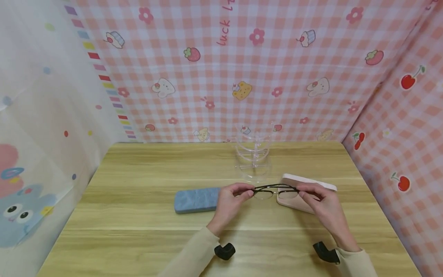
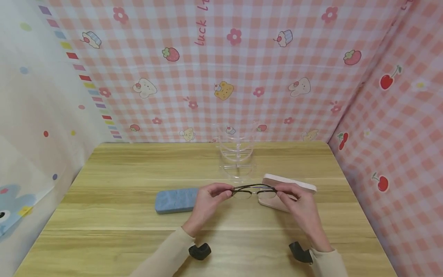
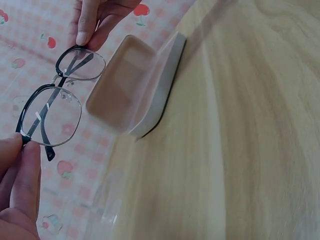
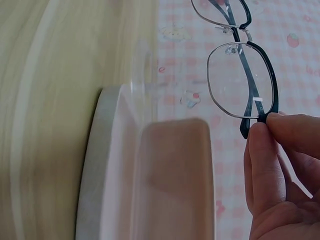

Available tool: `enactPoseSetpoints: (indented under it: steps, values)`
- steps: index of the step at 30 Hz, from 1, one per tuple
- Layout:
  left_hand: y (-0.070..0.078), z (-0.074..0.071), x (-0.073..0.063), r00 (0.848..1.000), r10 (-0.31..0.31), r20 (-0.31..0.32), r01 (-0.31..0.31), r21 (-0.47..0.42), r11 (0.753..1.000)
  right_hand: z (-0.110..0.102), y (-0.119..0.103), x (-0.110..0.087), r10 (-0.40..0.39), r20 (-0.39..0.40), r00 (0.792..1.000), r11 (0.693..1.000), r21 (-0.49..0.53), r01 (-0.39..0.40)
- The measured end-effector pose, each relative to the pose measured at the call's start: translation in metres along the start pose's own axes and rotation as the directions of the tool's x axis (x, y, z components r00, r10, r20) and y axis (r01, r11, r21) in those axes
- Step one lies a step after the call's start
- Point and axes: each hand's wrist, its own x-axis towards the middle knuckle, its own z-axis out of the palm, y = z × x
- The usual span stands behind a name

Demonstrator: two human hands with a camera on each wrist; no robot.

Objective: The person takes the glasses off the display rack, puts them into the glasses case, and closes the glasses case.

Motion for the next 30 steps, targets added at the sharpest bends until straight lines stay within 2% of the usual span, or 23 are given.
enactPoseSetpoints:
  steps: [4, 7, 11, 14, 22, 26, 30]
  values:
    - [-0.006, 0.012, 0.004, 1.000, 0.003, -0.011, -0.003, -0.014, 1.000, -0.006, 0.007, -0.002, 0.018, -0.012, 1.000, 0.999, -0.045, -0.019]
    - [-0.011, 0.023, 0.007, 1.000, -0.001, -0.017, 0.000, -0.065, 0.998, -0.013, 0.013, -0.005, 0.065, -0.016, 0.998, 0.994, -0.088, -0.066]
    - [-0.016, 0.040, 0.011, 0.999, -0.046, -0.009, 0.044, -0.168, 0.985, -0.023, 0.018, -0.009, 0.119, -0.032, 0.992, 0.982, -0.147, -0.122]
    - [-0.019, 0.051, 0.016, 0.997, -0.072, -0.009, 0.069, -0.191, 0.979, -0.030, 0.022, -0.010, 0.143, -0.042, 0.989, 0.973, -0.178, -0.148]
    - [-0.022, 0.068, 0.024, 0.992, -0.127, -0.026, 0.122, -0.163, 0.979, -0.041, 0.031, -0.012, 0.175, -0.051, 0.983, 0.937, -0.298, -0.182]
    - [-0.024, 0.078, 0.028, 0.986, -0.161, -0.034, 0.155, -0.132, 0.979, -0.048, 0.036, -0.014, 0.206, -0.035, 0.978, 0.927, -0.314, -0.207]
    - [-0.027, 0.090, 0.032, 0.982, -0.183, -0.041, 0.178, -0.103, 0.979, -0.055, 0.042, -0.014, 0.199, -0.035, 0.979, 0.917, -0.345, -0.199]
